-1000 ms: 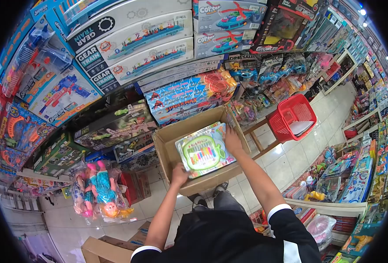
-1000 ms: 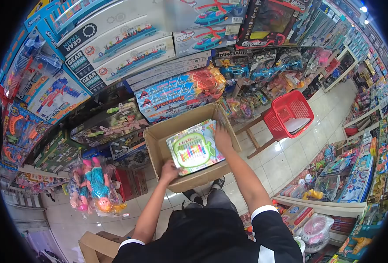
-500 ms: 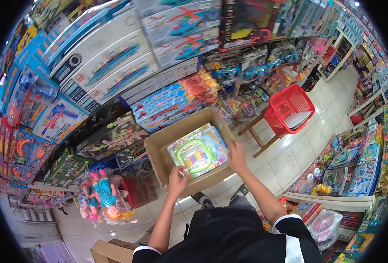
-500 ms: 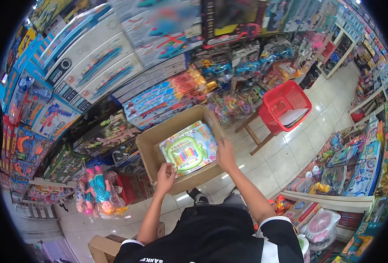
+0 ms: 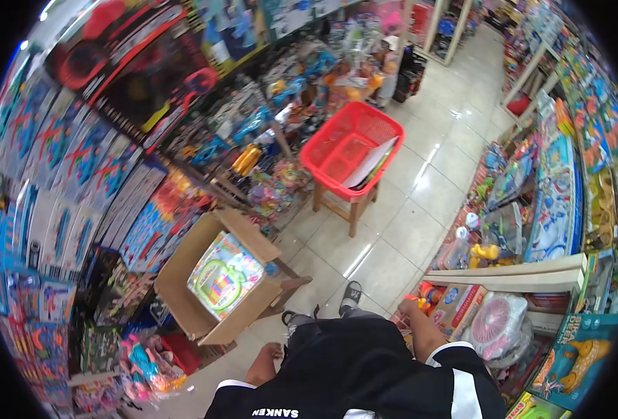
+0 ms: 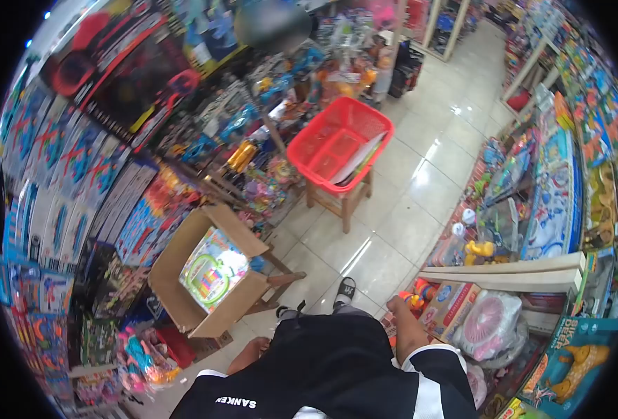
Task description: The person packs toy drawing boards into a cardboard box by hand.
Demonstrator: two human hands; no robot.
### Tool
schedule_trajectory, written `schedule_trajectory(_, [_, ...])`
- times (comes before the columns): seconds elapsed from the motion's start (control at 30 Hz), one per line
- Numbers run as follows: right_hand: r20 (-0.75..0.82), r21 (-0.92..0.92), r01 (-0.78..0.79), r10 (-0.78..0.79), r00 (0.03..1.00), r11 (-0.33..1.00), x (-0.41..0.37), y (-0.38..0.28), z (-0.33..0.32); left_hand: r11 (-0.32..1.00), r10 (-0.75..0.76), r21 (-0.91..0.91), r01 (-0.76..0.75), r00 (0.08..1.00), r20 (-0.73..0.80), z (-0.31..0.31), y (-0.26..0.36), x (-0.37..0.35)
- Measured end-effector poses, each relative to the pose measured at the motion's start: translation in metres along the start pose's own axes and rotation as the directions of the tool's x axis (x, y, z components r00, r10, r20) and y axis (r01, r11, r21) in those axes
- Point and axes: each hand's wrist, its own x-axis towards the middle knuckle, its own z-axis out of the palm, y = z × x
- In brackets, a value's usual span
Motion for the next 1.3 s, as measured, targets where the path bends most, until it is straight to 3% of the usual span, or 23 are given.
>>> schedule_trajectory(0.07, [-0.043, -0.006, 0.006, -0.006, 0.999, 1.000, -0.001, 0.055, -0.011, 0.997, 0.019, 0.075, -0.022, 0.999, 0.037, 0.013, 0.009, 0.002])
schedule_trajectory(0.1, [-0.094, 0.361, -0.052, 0.093, 0.991, 0.931, -0.026, 0.075, -0.028, 0.992, 0.033, 0.118, -0.041, 0.997, 0.071, 0.019, 0.023, -0.006])
schedule_trajectory(0.13, [-0.107, 0.677, -0.077, 0.201, 0.974, 0.732, -0.049, 0.088, -0.043, 0.884, 0.232, 0.431, -0.182, 0.970, -0.065, 0.020, 0.041, -0.023])
schedule_trajectory(0.2, [-0.110, 0.739, -0.092, 0.254, 0.961, 0.667, -0.088, 0.086, -0.067, 0.881, 0.463, 0.186, -0.434, 0.873, -0.155, 0.037, 0.070, -0.011])
schedule_trajectory(0.23, [-0.113, 0.786, -0.099, 0.300, 0.947, 0.610, -0.099, 0.082, -0.070, 0.567, 0.745, 0.593, -0.573, 0.663, -0.072, 0.032, 0.099, 0.013])
schedule_trajectory(0.27, [-0.151, 0.628, -0.142, 0.298, 0.942, 0.765, -0.077, 0.099, -0.054, 0.102, 0.894, 0.845, -0.526, 0.421, 0.153, 0.028, 0.124, 0.028])
schedule_trajectory(0.3, [-0.142, 0.630, -0.152, 0.305, 0.942, 0.761, -0.086, 0.089, -0.058, 0.696, 0.660, 0.490, -0.525, 0.736, -0.147, 0.047, 0.163, -0.002])
schedule_trajectory(0.37, [0.082, 0.818, -0.258, 0.339, 0.937, 0.514, -0.119, 0.054, -0.081, 0.578, 0.814, 0.331, -0.746, 0.499, -0.298, 0.059, 0.220, 0.041])
schedule_trajectory(0.4, [0.048, 0.744, -0.174, 0.208, 0.977, 0.646, -0.084, 0.070, -0.053, 0.552, 0.833, 0.332, -0.765, 0.489, -0.260, 0.073, 0.264, 0.008])
schedule_trajectory(0.43, [0.129, 0.769, -0.219, 0.190, 0.973, 0.601, -0.086, 0.057, -0.062, 0.487, 0.869, 0.186, -0.854, 0.450, -0.206, 0.090, 0.304, -0.036])
schedule_trajectory(0.47, [0.208, 0.788, -0.267, 0.169, 0.964, 0.555, -0.090, 0.037, -0.072, 0.283, 0.946, 0.197, -0.939, 0.239, -0.220, 0.113, 0.342, -0.090])
schedule_trajectory(0.53, [0.052, 0.727, -0.092, 0.080, 0.995, 0.680, -0.067, 0.023, -0.073, 0.075, 0.968, 0.251, -0.965, 0.011, -0.250, 0.147, 0.406, -0.183])
schedule_trajectory(0.6, [-0.063, 0.737, 0.018, 0.043, 0.997, 0.675, -0.084, -0.012, -0.108, -0.189, 0.952, 0.439, -0.878, -0.274, -0.138, 0.163, 0.458, -0.239])
schedule_trajectory(0.63, [-0.180, 0.735, 0.140, -0.008, 0.984, 0.664, -0.089, -0.027, -0.130, -0.240, 0.946, 0.440, -0.865, -0.310, -0.094, 0.170, 0.483, -0.253])
schedule_trajectory(0.67, [-0.177, 0.740, 0.132, 0.002, 0.984, 0.660, -0.088, -0.034, -0.142, -0.289, 0.938, 0.442, -0.849, -0.343, -0.046, 0.176, 0.505, -0.263])
schedule_trajectory(0.9, [-0.048, 0.797, -0.020, 0.096, 0.994, 0.604, -0.069, -0.074, -0.217, -0.377, 0.921, 0.470, -0.798, -0.268, 0.284, 0.204, 0.612, -0.243])
schedule_trajectory(0.97, [-0.055, 0.823, -0.014, 0.104, 0.993, 0.568, -0.054, -0.082, -0.227, -0.363, 0.921, 0.601, -0.712, -0.174, 0.349, 0.206, 0.625, -0.233])
schedule_trajectory(1.03, [-0.173, 0.894, 0.092, 0.148, 0.974, 0.438, -0.053, -0.092, -0.239, -0.340, 0.917, 0.577, -0.743, -0.127, 0.378, 0.208, 0.631, -0.230])
schedule_trajectory(1.1, [-0.176, 0.895, 0.088, 0.164, 0.971, 0.437, -0.060, -0.107, -0.258, -0.296, 0.898, 0.561, -0.773, -0.026, 0.439, 0.207, 0.633, -0.230])
schedule_trajectory(1.17, [-0.255, 0.886, 0.175, 0.137, 0.957, 0.430, -0.064, -0.126, -0.283, -0.317, 0.894, 0.574, -0.755, -0.036, 0.447, 0.201, 0.635, -0.235])
schedule_trajectory(1.23, [-0.279, 0.874, 0.203, 0.114, 0.953, 0.442, -0.059, -0.142, -0.308, -0.201, 0.924, 0.651, -0.732, 0.078, 0.374, 0.195, 0.641, -0.236])
schedule_trajectory(1.27, [-0.357, 0.854, 0.288, 0.085, 0.930, 0.433, -0.056, -0.152, -0.321, -0.233, 0.945, 0.629, -0.741, -0.019, 0.328, 0.194, 0.646, -0.230])
schedule_trajectory(1.3, [-0.434, 0.826, 0.373, 0.054, 0.899, 0.422, -0.051, -0.161, -0.336, -0.224, 0.948, 0.630, -0.743, -0.016, 0.319, 0.190, 0.652, -0.235])
